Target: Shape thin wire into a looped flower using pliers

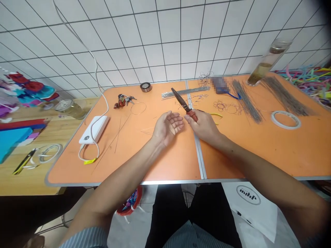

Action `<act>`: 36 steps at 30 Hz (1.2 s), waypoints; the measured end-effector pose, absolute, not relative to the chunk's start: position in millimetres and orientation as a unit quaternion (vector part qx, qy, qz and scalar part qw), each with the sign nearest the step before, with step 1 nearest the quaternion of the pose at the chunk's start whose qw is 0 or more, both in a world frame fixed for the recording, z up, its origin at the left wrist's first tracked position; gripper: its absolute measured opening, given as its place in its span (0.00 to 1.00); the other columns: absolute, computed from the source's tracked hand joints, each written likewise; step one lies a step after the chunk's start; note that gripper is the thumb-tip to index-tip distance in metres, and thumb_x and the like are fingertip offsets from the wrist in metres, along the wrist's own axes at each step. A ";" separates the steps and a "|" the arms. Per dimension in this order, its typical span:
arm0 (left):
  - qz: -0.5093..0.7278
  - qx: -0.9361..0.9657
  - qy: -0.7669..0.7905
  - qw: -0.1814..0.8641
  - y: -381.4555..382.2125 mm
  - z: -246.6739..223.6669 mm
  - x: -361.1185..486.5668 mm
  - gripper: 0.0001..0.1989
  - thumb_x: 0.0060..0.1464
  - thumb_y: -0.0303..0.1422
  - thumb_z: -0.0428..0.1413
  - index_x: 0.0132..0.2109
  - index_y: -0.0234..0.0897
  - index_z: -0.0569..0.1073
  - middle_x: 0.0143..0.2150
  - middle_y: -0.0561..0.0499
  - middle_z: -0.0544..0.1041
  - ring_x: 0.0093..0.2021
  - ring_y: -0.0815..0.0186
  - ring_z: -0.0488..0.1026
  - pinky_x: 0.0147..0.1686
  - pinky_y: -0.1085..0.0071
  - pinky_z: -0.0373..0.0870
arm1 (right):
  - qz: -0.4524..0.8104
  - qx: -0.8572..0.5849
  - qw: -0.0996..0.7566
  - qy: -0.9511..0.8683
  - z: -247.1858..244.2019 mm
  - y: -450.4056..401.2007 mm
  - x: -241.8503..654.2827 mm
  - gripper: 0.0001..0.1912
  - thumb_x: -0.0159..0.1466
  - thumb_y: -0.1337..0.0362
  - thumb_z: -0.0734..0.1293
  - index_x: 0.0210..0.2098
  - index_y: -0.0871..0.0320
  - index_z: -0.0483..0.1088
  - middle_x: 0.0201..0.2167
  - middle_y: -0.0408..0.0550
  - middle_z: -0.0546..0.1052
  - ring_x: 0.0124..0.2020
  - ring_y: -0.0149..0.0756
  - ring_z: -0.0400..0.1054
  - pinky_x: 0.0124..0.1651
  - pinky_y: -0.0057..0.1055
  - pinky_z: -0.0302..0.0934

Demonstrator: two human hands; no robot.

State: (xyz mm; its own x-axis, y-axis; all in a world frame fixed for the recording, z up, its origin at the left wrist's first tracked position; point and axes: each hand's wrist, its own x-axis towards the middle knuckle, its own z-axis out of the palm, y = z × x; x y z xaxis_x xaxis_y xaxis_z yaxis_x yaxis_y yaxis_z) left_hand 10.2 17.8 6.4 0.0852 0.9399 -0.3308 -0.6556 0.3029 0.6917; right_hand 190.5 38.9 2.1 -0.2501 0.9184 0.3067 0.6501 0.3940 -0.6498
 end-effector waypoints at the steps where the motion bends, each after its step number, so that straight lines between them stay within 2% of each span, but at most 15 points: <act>1: 0.559 0.193 0.366 0.719 17.7 9.3 8.2 0.14 0.67 0.40 0.58 0.39 0.32 0.78 0.33 0.47 0.81 0.31 0.68 0.79 0.36 0.71 0.77 | 0.177 -0.514 0.322 -0.775 1.6 38.8 192.1 0.15 0.75 0.53 0.65 0.45 0.56 0.78 0.38 0.50 0.85 0.40 0.43 0.77 0.40 0.35 0.59; 4: 0.533 0.202 0.351 0.743 15.7 17.7 7.9 0.14 0.67 0.40 0.59 0.38 0.31 0.78 0.32 0.47 0.81 0.28 0.69 0.78 0.31 0.73 0.76 | 0.113 -0.514 0.293 -0.799 0.2 36.2 193.3 0.12 0.76 0.56 0.65 0.45 0.55 0.77 0.42 0.50 0.85 0.42 0.45 0.78 0.40 0.35 0.57; 7: 0.525 0.193 0.352 0.750 14.6 23.7 8.8 0.11 0.68 0.34 0.59 0.37 0.31 0.78 0.29 0.49 0.79 0.25 0.71 0.76 0.26 0.76 0.73 | 0.063 -0.511 0.259 -0.817 0.0 32.7 191.5 0.13 0.77 0.57 0.64 0.45 0.55 0.77 0.43 0.51 0.86 0.44 0.46 0.78 0.38 0.37 0.54; 12: 0.515 0.183 0.366 0.754 16.3 31.1 2.3 0.09 0.67 0.27 0.57 0.36 0.32 0.77 0.27 0.49 0.79 0.20 0.74 0.72 0.21 0.79 0.69 | 0.014 -0.517 0.226 -0.826 0.9 30.4 190.0 0.15 0.79 0.58 0.62 0.53 0.56 0.79 0.48 0.54 0.86 0.50 0.49 0.78 0.37 0.38 0.52; 18: 0.526 0.253 0.374 0.721 18.0 26.1 -1.7 0.06 0.60 0.24 0.62 0.33 0.31 0.76 0.28 0.49 0.80 0.21 0.74 0.73 0.22 0.79 0.69 | 0.009 -0.520 0.219 -0.826 -1.5 32.9 194.1 0.17 0.79 0.56 0.61 0.53 0.55 0.79 0.47 0.54 0.86 0.49 0.49 0.77 0.37 0.38 0.53; 23: 0.582 0.268 0.377 0.669 24.5 24.4 -7.8 0.07 0.58 0.24 0.62 0.32 0.33 0.75 0.25 0.52 0.78 0.20 0.75 0.71 0.22 0.79 0.67 | 0.030 -0.521 0.206 -0.828 4.4 36.3 199.7 0.19 0.77 0.59 0.63 0.62 0.54 0.76 0.53 0.52 0.85 0.54 0.49 0.77 0.43 0.39 0.59; 27: 0.626 0.255 0.392 0.624 33.3 24.6 -19.4 0.05 0.56 0.26 0.64 0.34 0.35 0.75 0.24 0.54 0.76 0.20 0.76 0.69 0.22 0.80 0.64 | 0.044 -0.548 0.156 -0.821 16.7 41.5 207.9 0.16 0.76 0.59 0.62 0.57 0.50 0.77 0.49 0.49 0.86 0.47 0.49 0.78 0.37 0.38 0.55; 31: 0.662 0.272 0.387 0.581 40.8 20.5 -29.1 0.07 0.55 0.30 0.67 0.37 0.36 0.76 0.26 0.54 0.78 0.21 0.75 0.69 0.23 0.79 0.65 | 0.040 -0.558 0.108 -0.822 22.4 47.6 217.6 0.14 0.77 0.55 0.61 0.50 0.49 0.78 0.45 0.49 0.85 0.43 0.48 0.77 0.33 0.38 0.51; 36: 0.671 0.287 0.388 0.563 43.1 20.1 -31.1 0.07 0.54 0.29 0.67 0.41 0.35 0.79 0.26 0.54 0.78 0.22 0.74 0.70 0.24 0.78 0.65 | 0.021 -0.489 0.044 -0.871 15.0 40.6 215.7 0.14 0.75 0.50 0.66 0.47 0.50 0.79 0.48 0.51 0.83 0.46 0.48 0.77 0.35 0.37 0.52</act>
State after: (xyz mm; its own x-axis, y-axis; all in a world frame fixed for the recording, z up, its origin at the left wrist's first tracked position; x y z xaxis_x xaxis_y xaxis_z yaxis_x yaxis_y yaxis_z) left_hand -31.1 43.1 20.1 -0.2011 0.9783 -0.0506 -0.5328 -0.0658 0.8437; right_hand 215.7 40.6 15.0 -0.5173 0.8539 0.0561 0.8502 0.5203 -0.0800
